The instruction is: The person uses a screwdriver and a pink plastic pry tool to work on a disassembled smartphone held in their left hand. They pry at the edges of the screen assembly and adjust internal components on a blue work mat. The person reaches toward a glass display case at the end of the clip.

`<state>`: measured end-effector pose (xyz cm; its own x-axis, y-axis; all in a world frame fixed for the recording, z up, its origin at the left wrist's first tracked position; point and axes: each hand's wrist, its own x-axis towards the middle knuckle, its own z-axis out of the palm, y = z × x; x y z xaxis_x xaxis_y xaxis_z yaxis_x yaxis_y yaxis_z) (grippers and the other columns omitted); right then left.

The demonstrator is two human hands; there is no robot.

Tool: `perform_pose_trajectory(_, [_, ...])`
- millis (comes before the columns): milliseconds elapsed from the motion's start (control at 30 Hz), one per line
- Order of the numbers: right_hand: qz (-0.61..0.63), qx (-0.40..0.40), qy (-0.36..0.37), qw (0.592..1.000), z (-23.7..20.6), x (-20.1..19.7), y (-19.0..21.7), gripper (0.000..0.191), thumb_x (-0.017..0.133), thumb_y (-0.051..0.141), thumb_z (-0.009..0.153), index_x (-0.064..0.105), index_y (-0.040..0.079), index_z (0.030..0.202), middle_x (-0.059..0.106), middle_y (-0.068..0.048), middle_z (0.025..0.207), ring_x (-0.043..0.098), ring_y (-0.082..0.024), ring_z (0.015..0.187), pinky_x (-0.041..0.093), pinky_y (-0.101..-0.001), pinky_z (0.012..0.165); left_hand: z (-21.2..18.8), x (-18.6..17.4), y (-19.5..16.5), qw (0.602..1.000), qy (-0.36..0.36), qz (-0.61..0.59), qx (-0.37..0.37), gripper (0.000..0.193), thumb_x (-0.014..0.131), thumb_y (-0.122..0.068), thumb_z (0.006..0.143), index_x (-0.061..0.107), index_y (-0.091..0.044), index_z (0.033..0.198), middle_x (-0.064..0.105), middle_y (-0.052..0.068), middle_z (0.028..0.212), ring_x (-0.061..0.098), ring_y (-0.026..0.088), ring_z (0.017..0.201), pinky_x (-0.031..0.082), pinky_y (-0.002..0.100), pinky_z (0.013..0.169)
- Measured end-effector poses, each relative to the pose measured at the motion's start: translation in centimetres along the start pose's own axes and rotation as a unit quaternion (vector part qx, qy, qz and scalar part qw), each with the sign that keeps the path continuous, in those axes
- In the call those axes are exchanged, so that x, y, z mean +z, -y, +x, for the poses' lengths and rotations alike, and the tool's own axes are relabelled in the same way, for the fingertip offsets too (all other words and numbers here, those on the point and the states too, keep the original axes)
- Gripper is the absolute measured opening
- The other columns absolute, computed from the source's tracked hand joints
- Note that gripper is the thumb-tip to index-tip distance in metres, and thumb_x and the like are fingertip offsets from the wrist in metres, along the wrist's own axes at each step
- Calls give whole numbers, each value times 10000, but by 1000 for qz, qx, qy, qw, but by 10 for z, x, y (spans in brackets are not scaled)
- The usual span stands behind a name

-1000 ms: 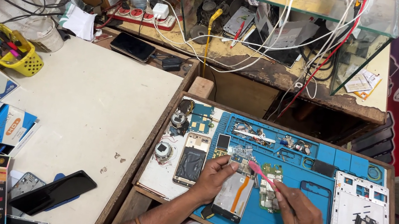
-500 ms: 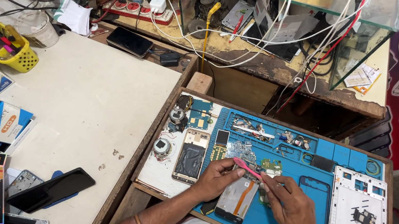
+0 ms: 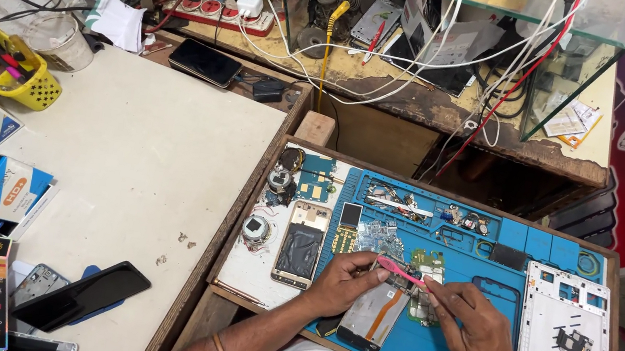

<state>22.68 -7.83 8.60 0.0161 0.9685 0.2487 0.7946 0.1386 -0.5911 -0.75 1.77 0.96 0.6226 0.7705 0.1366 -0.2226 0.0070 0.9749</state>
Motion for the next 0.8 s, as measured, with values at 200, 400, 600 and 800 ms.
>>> perform_pose_trajectory(200, [43,-12,-7,999,0,6,-9,322,702,104,856,762,140,1171,763,-69,955,761,-159,786,628,-287,634,1,0,2,1000,-1,-7,2,300,630,-285,1066,714,-17,1169,663,-3,807,558,8,664,460,194,559])
perform_pose_trajectory(400, [50,4,-19,999,-3,7,-13,329,701,110,868,754,137,1192,766,-64,936,752,-151,764,615,-286,628,0,-1,6,1000,-15,6,1,290,641,-277,1080,723,-15,1171,609,2,748,503,14,623,410,195,535])
perform_pose_trajectory(600, [1,25,-18,1000,0,2,-14,305,707,132,879,761,168,1177,764,-49,911,720,-139,702,598,-285,564,4,-1,-4,998,-51,-23,-14,313,603,-315,1035,712,-48,1153,668,1,807,651,45,694,557,216,593])
perform_pose_trajectory(800, [-22,-44,-84,995,-6,-3,-8,260,710,105,942,757,115,1197,714,-95,920,681,-174,772,547,-302,631,0,1,-5,992,-103,-63,-38,330,628,-297,1035,691,-17,1197,726,28,949,670,69,837,579,244,735])
